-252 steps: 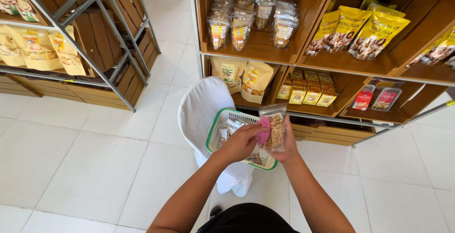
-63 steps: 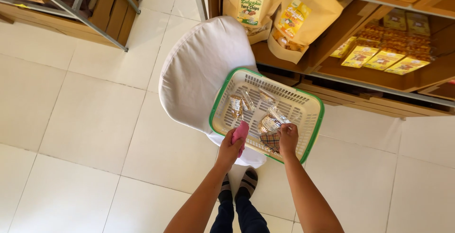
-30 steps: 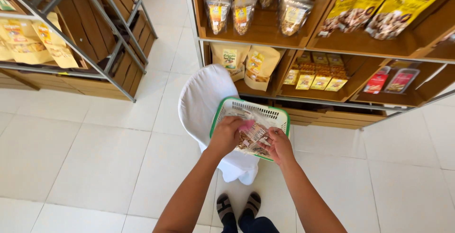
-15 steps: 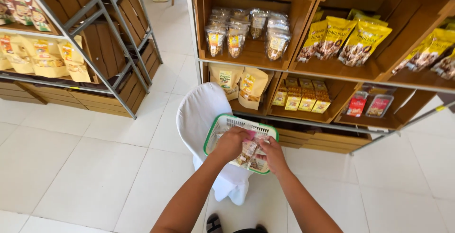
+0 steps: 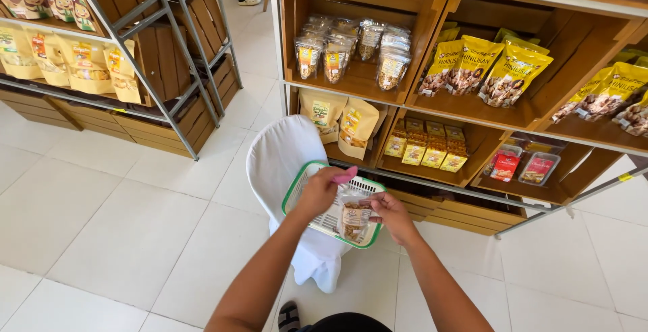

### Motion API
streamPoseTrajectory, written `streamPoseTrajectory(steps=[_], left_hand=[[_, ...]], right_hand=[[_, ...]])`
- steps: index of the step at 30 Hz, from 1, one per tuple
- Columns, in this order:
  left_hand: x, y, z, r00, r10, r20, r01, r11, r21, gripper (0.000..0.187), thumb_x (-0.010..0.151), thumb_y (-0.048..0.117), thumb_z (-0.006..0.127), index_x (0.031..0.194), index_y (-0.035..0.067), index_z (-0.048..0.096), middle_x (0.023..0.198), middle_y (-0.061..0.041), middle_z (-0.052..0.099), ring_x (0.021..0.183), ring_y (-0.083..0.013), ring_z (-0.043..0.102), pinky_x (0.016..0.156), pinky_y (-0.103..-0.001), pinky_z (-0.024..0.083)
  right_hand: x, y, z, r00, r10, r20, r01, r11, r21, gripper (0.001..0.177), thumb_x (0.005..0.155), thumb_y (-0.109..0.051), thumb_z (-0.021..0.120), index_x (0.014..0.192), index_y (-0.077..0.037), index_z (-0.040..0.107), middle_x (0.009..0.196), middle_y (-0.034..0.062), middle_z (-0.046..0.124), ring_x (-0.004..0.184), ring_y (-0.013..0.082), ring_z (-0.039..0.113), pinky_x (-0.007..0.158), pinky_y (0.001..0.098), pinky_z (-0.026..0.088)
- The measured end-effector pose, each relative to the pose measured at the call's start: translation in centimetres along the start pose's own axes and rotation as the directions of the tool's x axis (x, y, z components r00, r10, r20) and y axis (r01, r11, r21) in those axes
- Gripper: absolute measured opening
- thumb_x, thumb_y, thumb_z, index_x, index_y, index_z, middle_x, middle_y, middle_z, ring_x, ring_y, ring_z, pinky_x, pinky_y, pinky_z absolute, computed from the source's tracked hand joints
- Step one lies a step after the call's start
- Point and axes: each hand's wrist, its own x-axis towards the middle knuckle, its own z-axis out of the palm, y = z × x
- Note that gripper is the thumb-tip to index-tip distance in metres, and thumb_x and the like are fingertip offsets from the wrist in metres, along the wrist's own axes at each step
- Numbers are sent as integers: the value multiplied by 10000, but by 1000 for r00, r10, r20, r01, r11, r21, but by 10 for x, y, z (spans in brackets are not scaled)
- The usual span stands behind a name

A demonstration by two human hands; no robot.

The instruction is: Cleaning individual snack bags with a cloth and arranging them neatly on wooden store shelves.

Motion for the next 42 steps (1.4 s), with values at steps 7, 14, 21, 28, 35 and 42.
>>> streamPoseTrajectory(steps=[7, 14, 21, 28, 35, 42], left_hand=[[31, -11, -21, 653, -348, 673, 708, 596, -379, 355, 915, -41, 573, 1219, 30, 742, 1026, -55, 737, 809, -96, 640, 684, -253, 519], [9, -69, 24, 618, -185, 764, 782, 238, -575, 454, 912, -66, 565, 1349, 16, 653, 1093, -69, 712, 838, -122, 651, 688, -257, 543], [25, -84, -19, 666, -246, 704, 740, 94, -667, 413, 946, -60, 570, 1354, -5, 596, 1191, -95, 713, 992, -179, 711, 867, -319, 598], [28, -83, -22, 842, -430, 326, 530, 545, -650, 435, 950, -66, 549, 1344, 50, 692, 1210, -143, 705, 1012, -179, 643, 885, -298, 544], [41, -75, -31, 996, -81, 39, 87, 971, -222, 463, 849, -111, 537, 1226, 85, 722, 1268, -172, 694, 1131, -369, 678, 992, -384, 535], [30, -153, 60, 714, -680, 167, 596, 466, -654, 424, 958, -35, 549, 1370, 63, 578, 1256, -142, 656, 1080, -268, 643, 925, -339, 530]], right_hand=[[11, -22, -6, 993, -65, 98, 52, 990, 130, 104, 1026, -160, 627, 1094, -99, 677, 1104, 28, 692, 1061, 179, 651, 904, 440, 597], [28, -40, 17, 999, 3, -35, 6, 969, 248, 168, 988, -178, 624, 1129, -119, 691, 1107, 36, 712, 986, 195, 668, 816, 465, 617], [56, -25, 14, 966, 83, -244, -17, 965, 264, 138, 1005, -187, 620, 1115, -127, 678, 1057, 33, 723, 931, 207, 693, 783, 454, 589], [80, -18, 31, 918, 99, -384, 56, 927, 372, 147, 1009, -201, 594, 1135, -131, 622, 1127, 55, 751, 924, 218, 694, 799, 464, 599], [96, -8, 21, 832, -18, -554, 319, 833, 452, 119, 1042, -158, 592, 1153, -115, 596, 1158, 67, 692, 1011, 235, 710, 903, 530, 609], [126, -31, 30, 801, -90, -592, 455, 734, 504, 125, 1045, -136, 591, 1161, -87, 583, 1174, 81, 676, 1092, 263, 707, 960, 518, 633]])
